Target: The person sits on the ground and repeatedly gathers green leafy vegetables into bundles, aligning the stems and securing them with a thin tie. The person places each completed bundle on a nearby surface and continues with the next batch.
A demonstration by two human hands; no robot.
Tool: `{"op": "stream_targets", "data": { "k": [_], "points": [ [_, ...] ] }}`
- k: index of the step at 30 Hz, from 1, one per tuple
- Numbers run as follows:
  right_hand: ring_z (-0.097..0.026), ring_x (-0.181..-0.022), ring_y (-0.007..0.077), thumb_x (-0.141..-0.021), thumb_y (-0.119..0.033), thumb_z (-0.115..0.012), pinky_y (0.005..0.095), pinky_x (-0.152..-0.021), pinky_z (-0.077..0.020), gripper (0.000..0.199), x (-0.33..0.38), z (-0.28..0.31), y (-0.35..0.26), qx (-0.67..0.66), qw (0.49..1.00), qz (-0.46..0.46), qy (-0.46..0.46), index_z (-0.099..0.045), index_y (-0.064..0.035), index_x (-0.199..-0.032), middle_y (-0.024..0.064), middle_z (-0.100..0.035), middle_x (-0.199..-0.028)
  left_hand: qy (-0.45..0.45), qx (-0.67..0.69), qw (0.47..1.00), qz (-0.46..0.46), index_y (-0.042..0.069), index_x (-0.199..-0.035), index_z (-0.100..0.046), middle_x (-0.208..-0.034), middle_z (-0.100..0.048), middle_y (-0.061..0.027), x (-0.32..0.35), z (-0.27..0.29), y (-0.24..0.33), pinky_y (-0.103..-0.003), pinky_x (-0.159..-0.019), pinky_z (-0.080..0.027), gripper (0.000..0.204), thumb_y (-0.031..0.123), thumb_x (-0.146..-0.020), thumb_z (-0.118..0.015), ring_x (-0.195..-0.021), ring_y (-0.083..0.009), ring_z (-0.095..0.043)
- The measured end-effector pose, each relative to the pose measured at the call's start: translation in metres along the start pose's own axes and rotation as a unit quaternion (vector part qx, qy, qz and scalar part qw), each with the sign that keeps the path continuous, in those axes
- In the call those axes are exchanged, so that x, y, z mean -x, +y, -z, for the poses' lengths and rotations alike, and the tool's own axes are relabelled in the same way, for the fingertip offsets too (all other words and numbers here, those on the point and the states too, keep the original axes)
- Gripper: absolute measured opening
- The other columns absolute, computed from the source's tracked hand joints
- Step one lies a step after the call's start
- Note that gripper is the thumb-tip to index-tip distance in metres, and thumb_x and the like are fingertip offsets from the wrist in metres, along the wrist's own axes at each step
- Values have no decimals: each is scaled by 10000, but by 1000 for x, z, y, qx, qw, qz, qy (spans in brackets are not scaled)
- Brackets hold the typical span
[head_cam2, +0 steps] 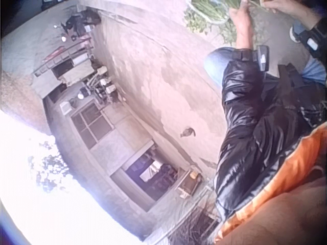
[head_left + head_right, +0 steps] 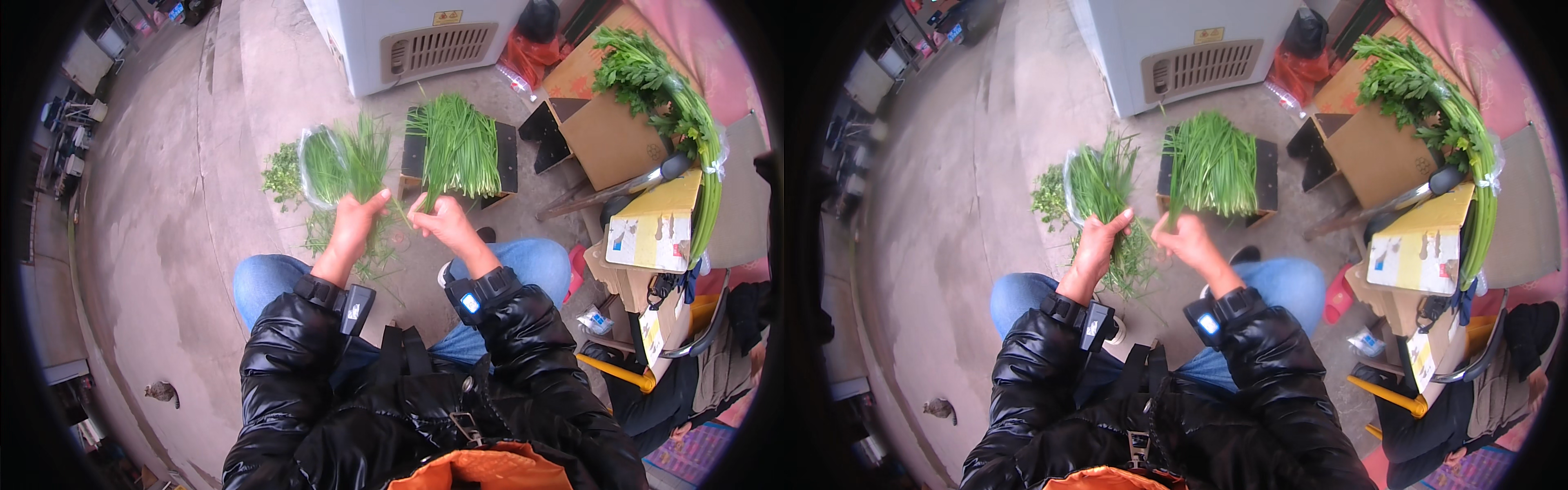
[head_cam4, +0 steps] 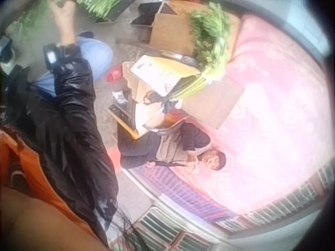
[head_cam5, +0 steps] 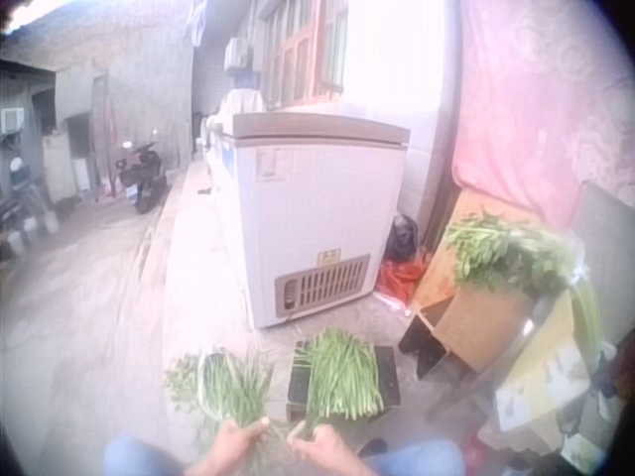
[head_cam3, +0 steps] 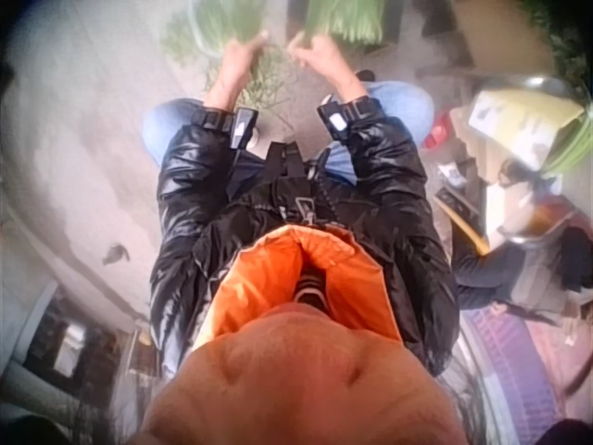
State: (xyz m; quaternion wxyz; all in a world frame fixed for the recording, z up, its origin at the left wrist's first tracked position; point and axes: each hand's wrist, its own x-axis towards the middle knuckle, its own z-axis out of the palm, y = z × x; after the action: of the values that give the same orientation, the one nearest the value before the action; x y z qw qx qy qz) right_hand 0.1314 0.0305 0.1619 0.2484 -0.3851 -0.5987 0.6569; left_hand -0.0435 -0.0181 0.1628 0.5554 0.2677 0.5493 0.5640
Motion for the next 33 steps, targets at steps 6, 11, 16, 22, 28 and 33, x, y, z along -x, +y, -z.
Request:
{"op": "stream_targets", "data": {
  "k": [6,11,16,22,28,33],
  "points": [
    [-535,-519,92,-751,-103,-609,232,-481,-431,82,1,2,7,49,998,-27,-13,-611,-21,-756,27,-590,-636,51,-4,998,-26,9,-829,-620,-655,-568,-6,-7,10,-1,-246,-545,-386,210,207,-800,-684,-574,-91,-492],
    [-508,-545,74,-773,-139,-623,217,-503,-420,107,0,7,8,66,997,-38,34,-612,-33,-781,10,-578,-668,74,-89,991,-64,10,-850,-625,-656,-573,-12,-11,14,-3,-250,-533,-384,185,193,-823,-639,-581,-86,-498],
    [-503,-572,67,-801,-170,-639,212,-526,-424,131,0,1,2,-5,998,-3,62,-614,-44,-825,-1,-582,-706,-39,-182,982,-15,24,-841,-646,-645,-572,5,-4,8,-7,-228,-514,-373,129,150,-835,-621,-562,-68,-482],
    [-516,-579,73,-802,-191,-649,211,-527,-425,151,0,-2,5,-41,999,17,26,-620,-46,-831,3,-589,-713,-100,-136,985,-29,42,-769,-625,-632,-567,21,1,-2,-9,-205,-498,-362,88,109,-824,-637,-544,-50,-484],
    [-523,-531,74,-795,-98,-647,203,-463,-431,101,-6,-5,18,-84,995,39,23,-615,-9,-832,23,-582,-698,-126,-98,987,-3,30,-846,-624,-699,-578,19,1,0,-8,-202,-530,-360,58,71,-806,-632,-589,-52,-483],
    [-507,-470,66,-808,-116,-628,205,-423,-406,103,-9,-4,26,-109,990,67,57,-600,-18,-820,20,-576,-633,-122,-122,985,-14,41,-815,-600,-663,-572,12,-4,2,-13,-207,-494,-354,40,63,-805,-631,-547,-63,-487]
  ]
}}
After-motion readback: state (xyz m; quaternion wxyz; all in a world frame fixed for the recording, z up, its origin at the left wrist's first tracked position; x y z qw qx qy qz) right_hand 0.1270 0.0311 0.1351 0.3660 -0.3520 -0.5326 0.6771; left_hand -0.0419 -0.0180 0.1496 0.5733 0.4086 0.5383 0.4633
